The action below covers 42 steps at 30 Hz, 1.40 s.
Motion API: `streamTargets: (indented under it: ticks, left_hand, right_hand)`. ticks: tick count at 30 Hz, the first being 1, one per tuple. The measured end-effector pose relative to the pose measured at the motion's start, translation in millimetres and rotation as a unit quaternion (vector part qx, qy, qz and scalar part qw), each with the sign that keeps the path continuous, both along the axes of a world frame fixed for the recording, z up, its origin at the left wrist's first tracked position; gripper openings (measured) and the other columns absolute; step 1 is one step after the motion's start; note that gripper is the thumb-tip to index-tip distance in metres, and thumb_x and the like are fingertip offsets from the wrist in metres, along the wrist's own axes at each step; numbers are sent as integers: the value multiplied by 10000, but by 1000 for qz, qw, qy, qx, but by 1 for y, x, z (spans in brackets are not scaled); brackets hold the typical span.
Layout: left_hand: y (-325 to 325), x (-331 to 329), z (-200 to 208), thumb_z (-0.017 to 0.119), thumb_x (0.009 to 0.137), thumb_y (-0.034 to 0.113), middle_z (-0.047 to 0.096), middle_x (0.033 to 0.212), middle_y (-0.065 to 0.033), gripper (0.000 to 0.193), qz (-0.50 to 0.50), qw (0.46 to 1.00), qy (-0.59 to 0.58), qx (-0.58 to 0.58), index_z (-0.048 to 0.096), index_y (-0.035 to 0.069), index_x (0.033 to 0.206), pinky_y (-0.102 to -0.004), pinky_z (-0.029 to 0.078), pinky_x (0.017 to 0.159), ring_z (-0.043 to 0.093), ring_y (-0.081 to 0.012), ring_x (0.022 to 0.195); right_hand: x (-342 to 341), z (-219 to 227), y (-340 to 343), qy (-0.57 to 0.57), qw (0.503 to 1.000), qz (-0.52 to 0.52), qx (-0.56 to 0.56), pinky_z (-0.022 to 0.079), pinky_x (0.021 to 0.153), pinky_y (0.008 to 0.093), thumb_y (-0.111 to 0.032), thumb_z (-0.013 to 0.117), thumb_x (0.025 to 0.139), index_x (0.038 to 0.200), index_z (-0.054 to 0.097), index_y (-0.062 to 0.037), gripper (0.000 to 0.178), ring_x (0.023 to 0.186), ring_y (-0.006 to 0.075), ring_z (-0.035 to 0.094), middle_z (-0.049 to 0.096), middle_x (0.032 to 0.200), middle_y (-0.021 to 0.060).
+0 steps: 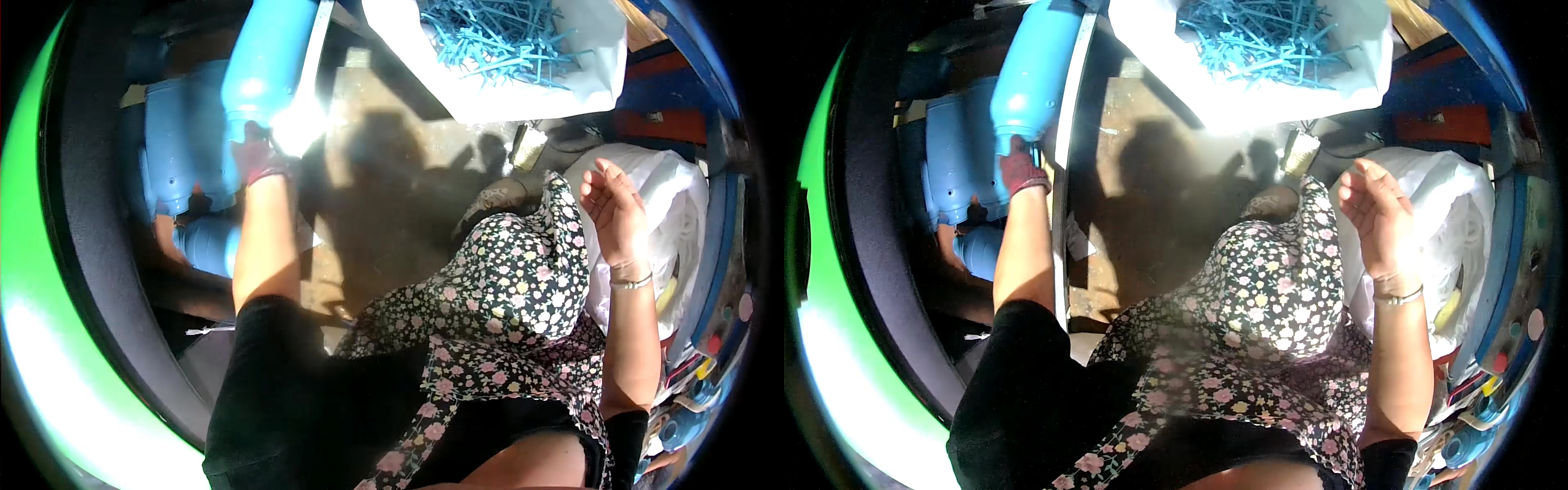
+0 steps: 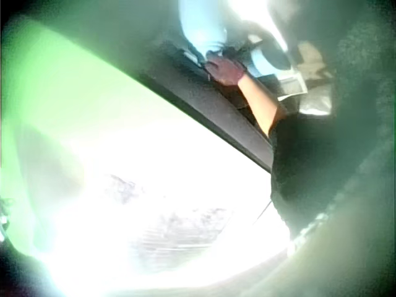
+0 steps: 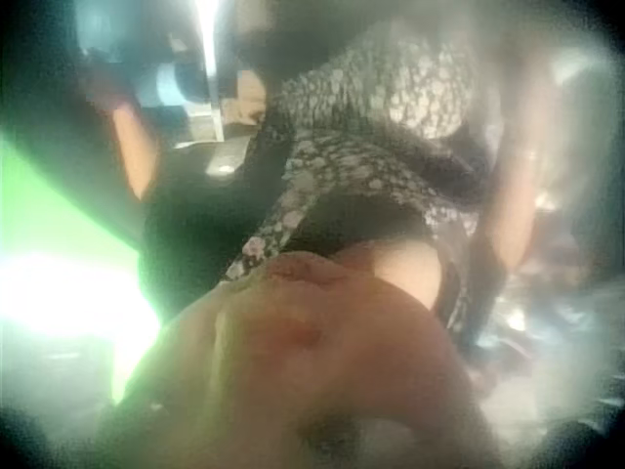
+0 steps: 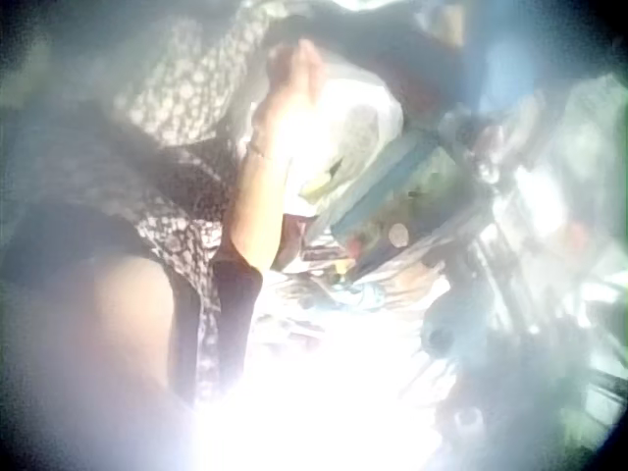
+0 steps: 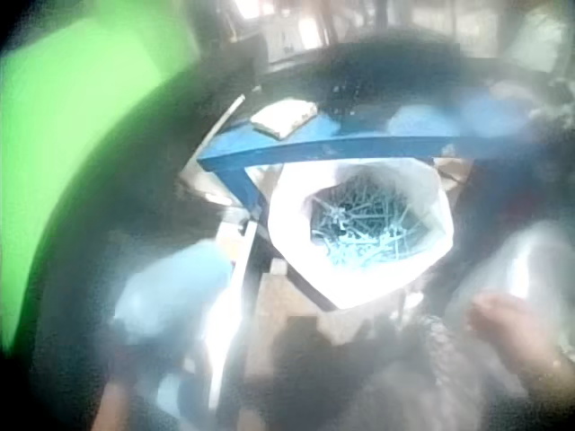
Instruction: The person assembles components of light-blue vacuum flasks, inserting interior parts by hand and applying adhesive or labels to the exterior while working at a production station.
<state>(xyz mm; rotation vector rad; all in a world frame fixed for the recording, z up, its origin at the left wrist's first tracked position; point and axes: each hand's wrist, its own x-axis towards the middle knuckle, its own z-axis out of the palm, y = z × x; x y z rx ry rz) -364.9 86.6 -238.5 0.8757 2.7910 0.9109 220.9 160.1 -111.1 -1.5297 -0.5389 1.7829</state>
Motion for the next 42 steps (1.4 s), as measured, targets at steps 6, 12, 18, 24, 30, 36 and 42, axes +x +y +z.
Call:
streamTargets:
  ticks: [6,12,18,24,30,36,42]
  left_hand:
    - [-10,25,143,616,892,338,631,1115,-206,438,-146,919,326,-167,601,-2,1170,-388,454,880,604,-325,1011]
    - [-109,54,217,618,904,282,648,1055,-222,380,-187,904,375,-80,621,-38,1108,-414,463,867,618,-357,963]
    - [-95,178,303,636,830,222,649,1006,-172,351,-487,851,192,38,627,-24,1080,-396,459,834,612,-315,911]
    - [-83,330,283,609,753,201,638,984,-135,406,-682,717,-92,115,614,-19,1094,-347,457,804,600,-259,885]
    - [-47,363,277,581,677,179,626,962,-99,474,-686,695,-208,51,601,-15,1109,-297,455,773,589,-204,860]
    - [-77,386,309,572,642,179,619,870,-66,530,-628,771,-99,-50,588,-25,1131,-240,431,657,554,-146,725]
    - [-92,387,312,608,784,177,622,936,-77,499,-657,722,-216,17,534,-11,1241,-247,425,722,552,-149,795]
  right_hand:
    - [19,12,-26,-27,999,8,35,488,828,277,-222,538,968,1142,615,-86,234,850,130,625,668,958,33]
    - [-11,52,-41,-46,991,56,113,480,847,271,-142,574,941,1104,638,-67,191,882,125,614,666,972,33]
    - [-79,161,-71,-268,628,286,672,530,760,325,-109,645,807,1083,631,-52,282,887,230,635,645,1036,103]
    - [-4,131,-119,-205,598,254,732,501,635,363,-191,741,695,999,612,-74,351,775,271,598,610,961,68]
    - [111,129,-194,-272,556,168,767,480,705,396,-170,703,803,894,574,-59,193,826,315,549,586,977,99]
    - [140,79,-258,-372,654,-6,658,427,954,427,-175,665,833,953,619,-63,170,1103,328,524,611,1118,96]
    - [285,-6,-284,-594,780,30,194,505,745,420,-205,583,862,913,680,-33,204,806,325,643,658,857,181]
